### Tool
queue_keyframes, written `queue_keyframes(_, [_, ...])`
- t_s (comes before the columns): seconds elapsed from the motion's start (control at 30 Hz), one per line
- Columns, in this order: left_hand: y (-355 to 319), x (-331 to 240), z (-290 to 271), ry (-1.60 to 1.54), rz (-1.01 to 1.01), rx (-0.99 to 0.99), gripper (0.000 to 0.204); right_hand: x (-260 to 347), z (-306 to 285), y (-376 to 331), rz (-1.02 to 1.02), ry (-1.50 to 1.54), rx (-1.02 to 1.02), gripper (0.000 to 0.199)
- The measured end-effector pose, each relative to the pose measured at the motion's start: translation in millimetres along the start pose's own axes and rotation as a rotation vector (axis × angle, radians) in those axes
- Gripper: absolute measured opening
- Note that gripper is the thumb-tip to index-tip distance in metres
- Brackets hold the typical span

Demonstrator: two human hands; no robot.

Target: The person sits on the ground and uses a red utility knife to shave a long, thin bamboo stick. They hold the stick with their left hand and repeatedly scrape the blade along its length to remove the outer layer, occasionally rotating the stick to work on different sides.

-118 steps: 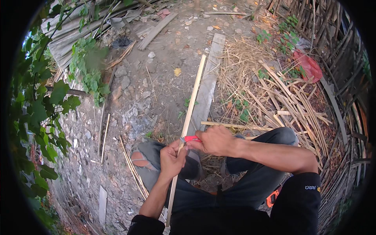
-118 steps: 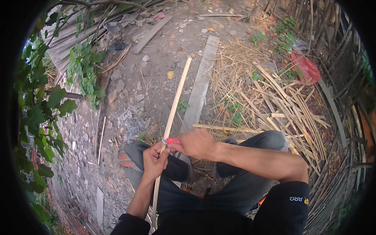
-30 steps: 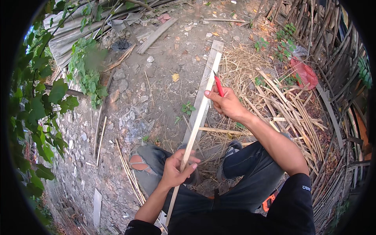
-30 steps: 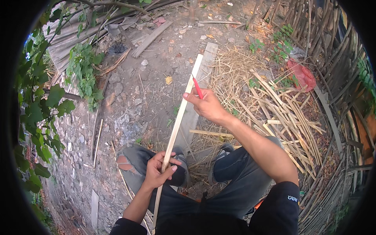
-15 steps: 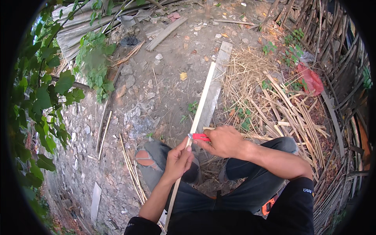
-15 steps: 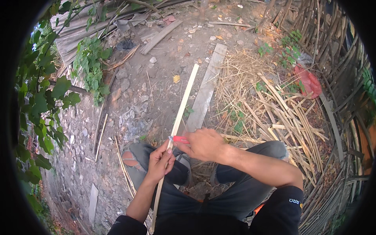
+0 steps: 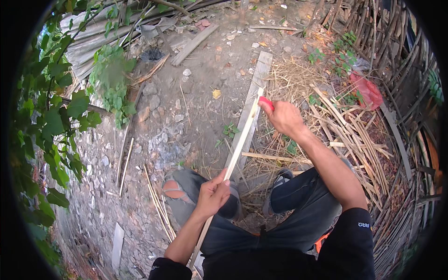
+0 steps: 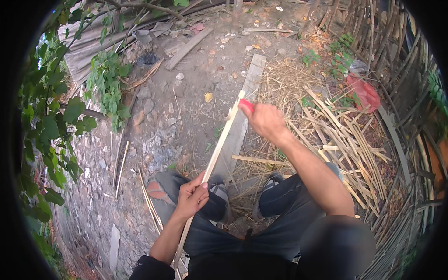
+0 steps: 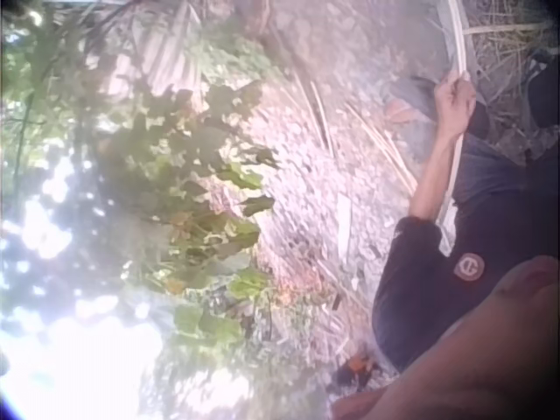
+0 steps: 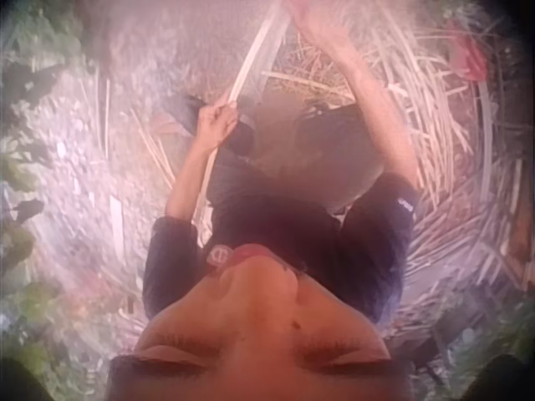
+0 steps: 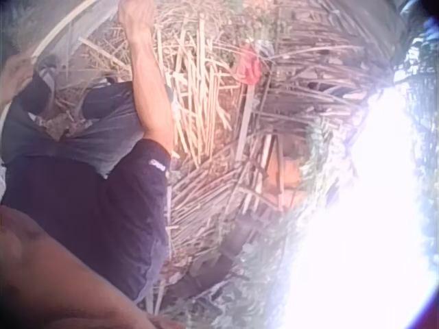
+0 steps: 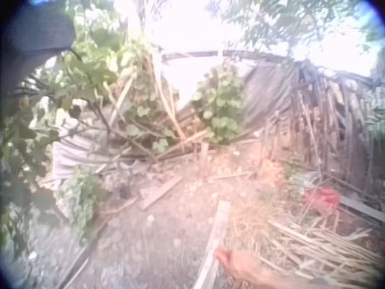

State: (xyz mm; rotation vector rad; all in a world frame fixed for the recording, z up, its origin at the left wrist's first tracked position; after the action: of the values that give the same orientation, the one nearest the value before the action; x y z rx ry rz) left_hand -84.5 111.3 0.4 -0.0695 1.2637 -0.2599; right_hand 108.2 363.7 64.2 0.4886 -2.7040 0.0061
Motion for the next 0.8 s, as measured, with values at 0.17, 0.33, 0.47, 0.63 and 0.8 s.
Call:
queue_keyframes(0.17, [-17.3,-1.2,4.8,0.026,0.113,0.121,0.048,-278.4,-106.1,22.9,0.442,0.059,-0.368,0.089])
queue_keyframes(0.33, [-4.2,-7.8,8.0,-0.001,0.128,0.084,0.048,-140.9,-95.2,8.7,0.286,0.325,-0.295,0.078])
queue_keyframes(0.47, [2.4,-10.5,14.6,-0.010,0.096,0.078,0.048,-41.6,-61.8,-7.5,0.144,0.833,-0.031,0.055])
queue_keyframes(0.63, [7.6,-18.4,15.5,0.026,0.104,0.075,0.046,33.2,-25.6,-32.8,0.009,1.047,0.229,0.036])
queue_keyframes(0.8, [24.4,-35.8,27.7,0.089,0.053,0.093,0.048,65.6,2.4,-52.5,0.006,1.209,0.424,0.029])
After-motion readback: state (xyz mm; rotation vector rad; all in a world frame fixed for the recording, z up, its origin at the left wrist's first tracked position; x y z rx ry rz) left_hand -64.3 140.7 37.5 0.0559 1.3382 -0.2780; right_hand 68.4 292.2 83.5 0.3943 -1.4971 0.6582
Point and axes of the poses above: each hand's wrist, its own y-axis towards the middle knuckle, its own z-axis out of the palm, x = y × z, the point moved 9 cm from there along y, towards the middle knuckle, and after that the axes turned 4 degrees about x, right-handed, at the moved point
